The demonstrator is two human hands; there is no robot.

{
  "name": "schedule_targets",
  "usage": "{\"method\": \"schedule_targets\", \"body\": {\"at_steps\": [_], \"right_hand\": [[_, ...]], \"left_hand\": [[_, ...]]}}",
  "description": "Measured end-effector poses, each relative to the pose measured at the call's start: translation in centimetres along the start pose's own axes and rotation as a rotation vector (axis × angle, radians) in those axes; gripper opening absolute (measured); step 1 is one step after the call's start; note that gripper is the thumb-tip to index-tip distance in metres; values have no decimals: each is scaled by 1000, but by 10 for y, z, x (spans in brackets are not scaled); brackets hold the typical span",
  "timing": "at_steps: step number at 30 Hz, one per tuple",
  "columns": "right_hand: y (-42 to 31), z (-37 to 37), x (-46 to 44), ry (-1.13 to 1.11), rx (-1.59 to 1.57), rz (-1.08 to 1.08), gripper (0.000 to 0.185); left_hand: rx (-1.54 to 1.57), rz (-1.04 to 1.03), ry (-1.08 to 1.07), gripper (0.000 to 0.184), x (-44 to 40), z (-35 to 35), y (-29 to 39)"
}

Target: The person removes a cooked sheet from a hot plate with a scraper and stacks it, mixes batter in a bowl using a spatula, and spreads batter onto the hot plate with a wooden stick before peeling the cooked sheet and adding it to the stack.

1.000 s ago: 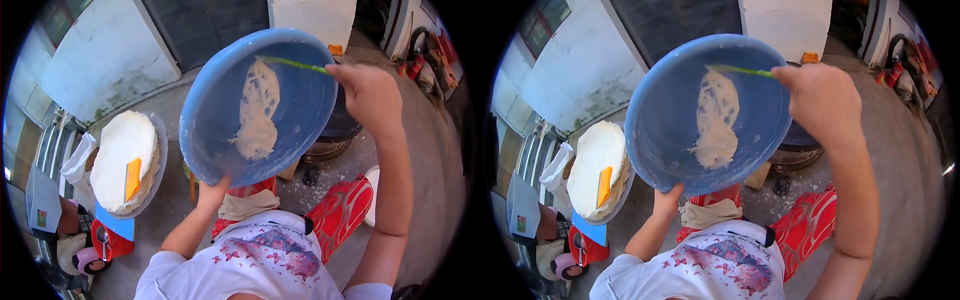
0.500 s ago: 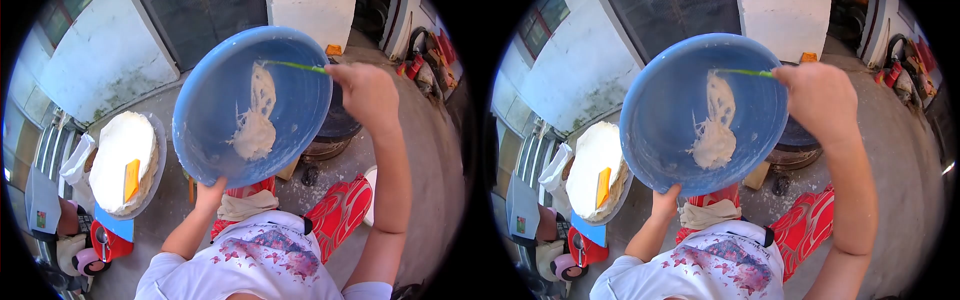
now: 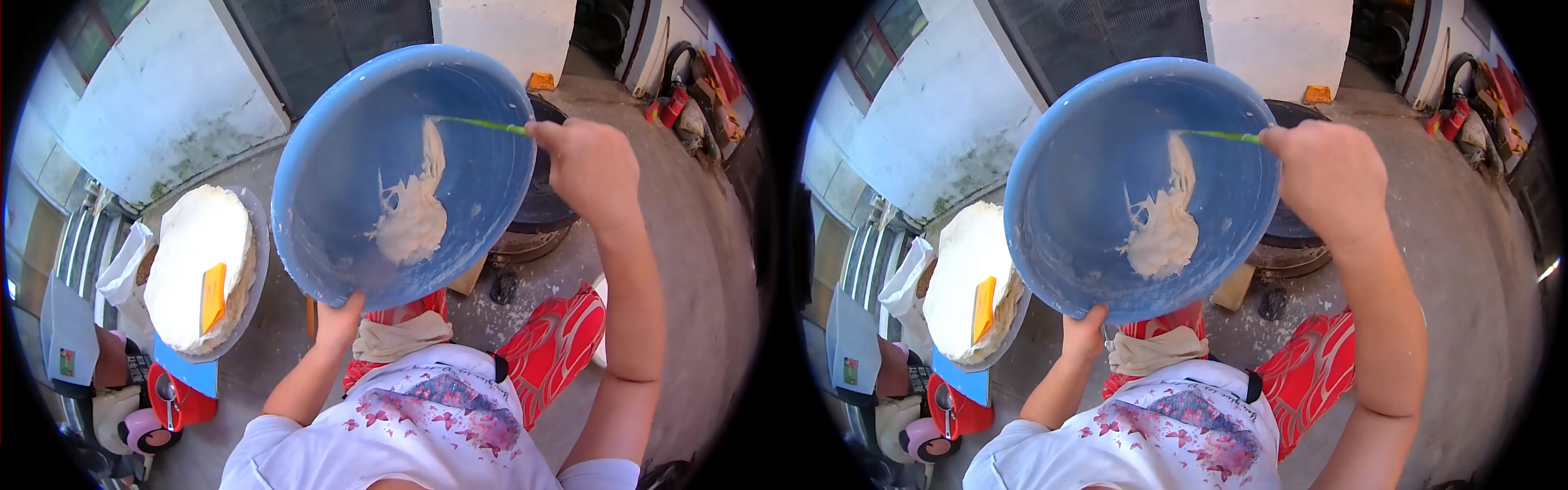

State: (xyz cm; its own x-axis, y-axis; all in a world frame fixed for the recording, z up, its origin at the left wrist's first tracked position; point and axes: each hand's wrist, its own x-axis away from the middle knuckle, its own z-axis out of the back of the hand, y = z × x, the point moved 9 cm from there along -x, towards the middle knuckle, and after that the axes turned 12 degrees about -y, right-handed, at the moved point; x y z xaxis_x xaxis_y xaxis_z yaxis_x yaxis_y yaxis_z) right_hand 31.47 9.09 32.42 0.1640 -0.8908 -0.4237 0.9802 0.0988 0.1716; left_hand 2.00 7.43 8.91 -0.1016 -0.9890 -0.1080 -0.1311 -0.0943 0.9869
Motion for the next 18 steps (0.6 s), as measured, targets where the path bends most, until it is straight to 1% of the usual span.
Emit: {"method": "schedule_targets", "body": {"at_steps": [1,3,4,5,8,9,11,12,14,15,16,18], "right_hand": [[0,0,-2,5,4,-5,17],[-7,-10,-7,-75,68,29,14],[-14,-16,-4,-74,19,85,11],[-21,-30,0,-160,27,81,11],[-44,-84,16,-405,29,179,14],[-42,-81,17,-403,30,181,14],[-27,-57,17,-307,-27,100,16],[-17,-44,14,-240,-42,54,22],[2,-25,9,-107,-56,-43,22],[6,-23,6,-57,-44,-38,20],[6,-27,7,-54,-39,-45,20],[-6,-56,8,-182,-11,25,12]], "left_hand": [[1,-5,-6,33,0,0,1],[-71,19,-39,34,-1,-3,2],[-69,13,-53,34,-3,-5,2],[-35,1,-48,34,-2,-6,2],[5,-4,-38,35,-2,-4,3],[10,1,-39,36,-2,-4,3],[50,3,-18,37,-3,-5,1],[87,12,3,39,-1,-3,-1],[94,13,4,40,1,-1,-5],[104,2,-4,41,-1,-1,-5],[106,-2,-13,41,-2,-2,-4],[67,-18,-14,40,-1,-3,-1]]}}
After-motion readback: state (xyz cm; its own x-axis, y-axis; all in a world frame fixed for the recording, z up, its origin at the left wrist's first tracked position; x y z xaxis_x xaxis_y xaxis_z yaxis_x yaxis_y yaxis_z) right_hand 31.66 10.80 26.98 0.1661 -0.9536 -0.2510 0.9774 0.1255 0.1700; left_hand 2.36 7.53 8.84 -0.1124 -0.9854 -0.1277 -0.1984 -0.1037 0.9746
